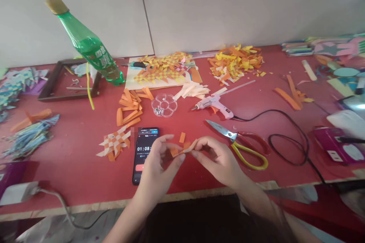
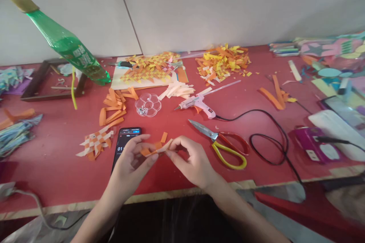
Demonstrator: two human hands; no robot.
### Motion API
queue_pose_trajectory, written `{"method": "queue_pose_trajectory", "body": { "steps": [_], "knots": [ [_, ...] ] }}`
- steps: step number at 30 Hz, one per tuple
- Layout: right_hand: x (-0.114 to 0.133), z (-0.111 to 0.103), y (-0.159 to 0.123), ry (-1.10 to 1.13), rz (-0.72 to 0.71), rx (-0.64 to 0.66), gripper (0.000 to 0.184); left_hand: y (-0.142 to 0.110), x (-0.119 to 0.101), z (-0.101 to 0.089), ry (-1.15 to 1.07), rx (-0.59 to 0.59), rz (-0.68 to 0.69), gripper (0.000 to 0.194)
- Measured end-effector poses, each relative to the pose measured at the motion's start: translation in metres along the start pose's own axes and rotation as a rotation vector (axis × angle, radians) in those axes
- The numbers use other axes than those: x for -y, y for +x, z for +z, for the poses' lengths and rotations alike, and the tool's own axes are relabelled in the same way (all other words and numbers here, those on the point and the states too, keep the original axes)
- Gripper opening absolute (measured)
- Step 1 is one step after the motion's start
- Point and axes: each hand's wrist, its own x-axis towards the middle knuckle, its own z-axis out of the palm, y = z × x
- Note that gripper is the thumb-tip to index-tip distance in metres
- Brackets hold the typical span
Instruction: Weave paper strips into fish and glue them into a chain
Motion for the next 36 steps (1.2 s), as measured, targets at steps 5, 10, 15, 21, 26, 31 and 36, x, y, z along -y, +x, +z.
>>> {"method": "queue_pose_trajectory", "body": {
  "steps": [5, 10, 15, 21, 26, 31, 36],
  "knots": [
    [0.004, 0.009, -0.003, 0.32, 0.129, -0.071, 0.011, -0.006, -0.01, 0.003, -0.315, -0.022, -0.192, 0.031],
    [0.007, 0.016, -0.004, 0.538, 0.154, -0.069, 0.027, -0.009, -0.011, 0.006, -0.398, -0.002, -0.22, 0.034],
    [0.01, 0.019, -0.004, 0.666, 0.24, -0.002, 0.039, -0.007, -0.001, 0.007, -0.447, -0.026, -0.164, 0.033],
    [0.004, 0.023, -0.006, 0.765, 0.284, -0.032, 0.034, -0.009, 0.01, 0.011, -0.424, -0.075, -0.148, 0.03],
    [0.0, 0.023, -0.005, 0.673, 0.328, -0.042, 0.031, -0.009, 0.007, 0.011, -0.372, -0.001, -0.221, 0.029],
    [0.0, 0.022, -0.006, 0.534, 0.241, -0.06, 0.028, -0.005, 0.01, 0.01, -0.314, 0.03, -0.173, 0.021],
    [0.0, 0.022, -0.011, 0.163, -0.024, -0.179, 0.009, -0.005, 0.015, 0.011, -0.371, 0.037, -0.186, 0.019]
  ]
}}
